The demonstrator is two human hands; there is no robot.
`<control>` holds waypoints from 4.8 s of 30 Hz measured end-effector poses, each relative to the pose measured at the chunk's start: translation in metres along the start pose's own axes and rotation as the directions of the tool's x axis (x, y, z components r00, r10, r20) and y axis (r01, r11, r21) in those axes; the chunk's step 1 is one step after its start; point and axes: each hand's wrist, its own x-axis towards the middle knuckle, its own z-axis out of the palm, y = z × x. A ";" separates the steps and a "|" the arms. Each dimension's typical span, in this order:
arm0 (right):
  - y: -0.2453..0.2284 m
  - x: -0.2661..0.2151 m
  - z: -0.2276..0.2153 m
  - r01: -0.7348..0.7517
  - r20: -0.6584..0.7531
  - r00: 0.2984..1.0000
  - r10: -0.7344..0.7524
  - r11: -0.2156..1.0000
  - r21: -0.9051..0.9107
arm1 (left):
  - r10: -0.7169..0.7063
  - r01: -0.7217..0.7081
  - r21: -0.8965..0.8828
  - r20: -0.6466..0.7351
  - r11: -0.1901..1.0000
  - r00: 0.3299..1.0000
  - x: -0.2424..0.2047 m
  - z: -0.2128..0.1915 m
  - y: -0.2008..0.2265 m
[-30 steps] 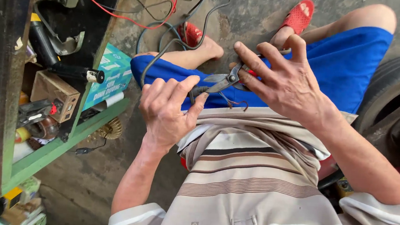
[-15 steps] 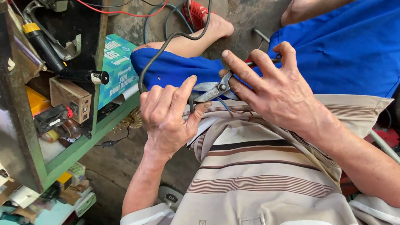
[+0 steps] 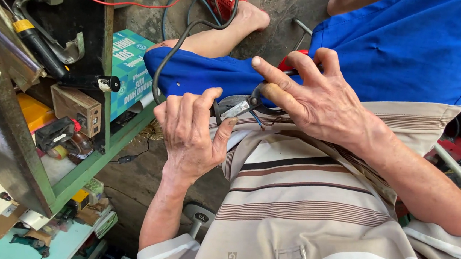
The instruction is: The person sits cross-legged and uses pliers to strip the outer insulation from a black electrical cord. They then use a screwdriver to separate and adjust the internal wires, working on the cord while it rests on their lap.
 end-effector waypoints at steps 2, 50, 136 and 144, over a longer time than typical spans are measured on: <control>0.002 -0.003 0.006 0.013 0.002 1.000 -0.013 1.000 0.016 | 0.000 0.000 0.000 0.008 1.000 1.000 -0.001 0.000 0.000; 0.009 -0.026 0.095 -0.213 -0.145 0.969 0.200 0.974 -0.081 | -0.034 0.036 -0.220 0.014 0.975 0.999 0.009 0.052 -0.003; 0.015 0.012 0.062 -0.326 0.440 0.828 0.347 -0.341 0.882 | -0.096 0.501 -0.861 0.493 0.085 0.865 0.043 0.101 0.007; 0.018 0.022 0.053 -0.463 0.398 0.856 0.328 0.147 0.874 | -0.177 0.559 -0.791 0.530 0.250 0.829 0.039 0.100 0.003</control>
